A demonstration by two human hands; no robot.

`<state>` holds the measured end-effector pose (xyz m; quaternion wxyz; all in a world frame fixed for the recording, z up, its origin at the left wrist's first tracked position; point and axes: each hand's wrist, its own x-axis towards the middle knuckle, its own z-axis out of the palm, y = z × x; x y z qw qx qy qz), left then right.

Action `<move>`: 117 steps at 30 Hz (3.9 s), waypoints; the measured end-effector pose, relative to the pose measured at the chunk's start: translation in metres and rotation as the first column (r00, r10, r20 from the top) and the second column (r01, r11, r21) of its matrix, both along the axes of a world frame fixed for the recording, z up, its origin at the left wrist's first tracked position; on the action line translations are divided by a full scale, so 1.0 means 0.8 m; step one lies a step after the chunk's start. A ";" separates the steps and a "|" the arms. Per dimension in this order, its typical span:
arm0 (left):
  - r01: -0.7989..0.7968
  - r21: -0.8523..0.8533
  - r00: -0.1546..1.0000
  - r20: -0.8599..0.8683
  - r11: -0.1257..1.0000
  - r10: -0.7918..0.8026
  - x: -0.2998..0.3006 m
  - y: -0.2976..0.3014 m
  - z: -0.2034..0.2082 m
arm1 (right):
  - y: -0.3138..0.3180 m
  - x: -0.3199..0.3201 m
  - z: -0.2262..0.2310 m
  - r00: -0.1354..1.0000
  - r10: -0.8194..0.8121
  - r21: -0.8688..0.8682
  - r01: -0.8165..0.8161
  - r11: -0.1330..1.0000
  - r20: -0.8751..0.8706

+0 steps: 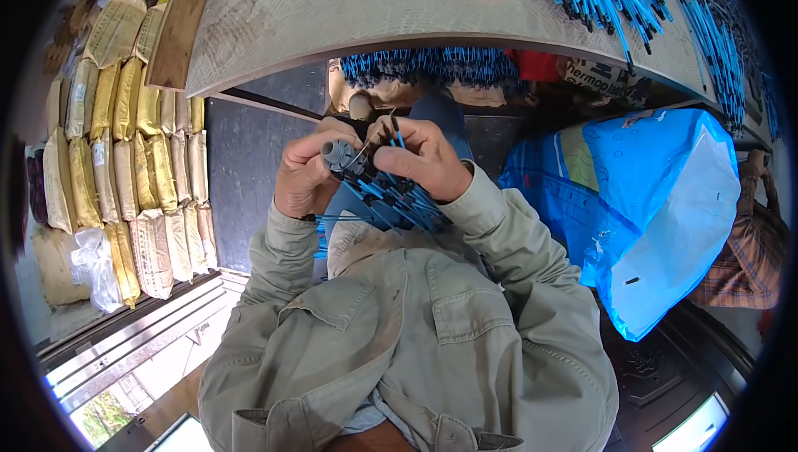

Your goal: The person assembles small blue rod components by hand, using a crimping tool to connect them with plastic components and connectors.

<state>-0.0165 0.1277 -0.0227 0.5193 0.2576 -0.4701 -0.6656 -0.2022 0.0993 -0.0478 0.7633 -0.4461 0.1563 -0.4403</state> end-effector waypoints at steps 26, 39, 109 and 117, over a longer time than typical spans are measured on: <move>0.212 -0.298 0.964 0.217 0.930 -0.151 0.016 -0.048 0.003 | -0.012 -0.007 0.009 0.965 0.201 -0.056 -0.213 0.975 -0.167; -0.003 -0.343 0.862 0.475 0.939 0.176 -0.037 -0.031 0.072 | 0.015 -0.017 0.039 0.783 -0.617 -0.459 0.520 0.720 -0.081; -0.650 -0.316 0.666 0.201 0.691 0.718 -0.070 -0.039 -0.007 | 0.030 -0.046 0.010 0.664 -0.643 -0.828 0.062 0.557 -0.382; -0.651 -0.200 0.718 0.152 0.733 0.679 -0.064 -0.048 -0.002 | 0.072 -0.051 -0.027 0.906 0.099 -0.325 -0.248 0.912 -0.412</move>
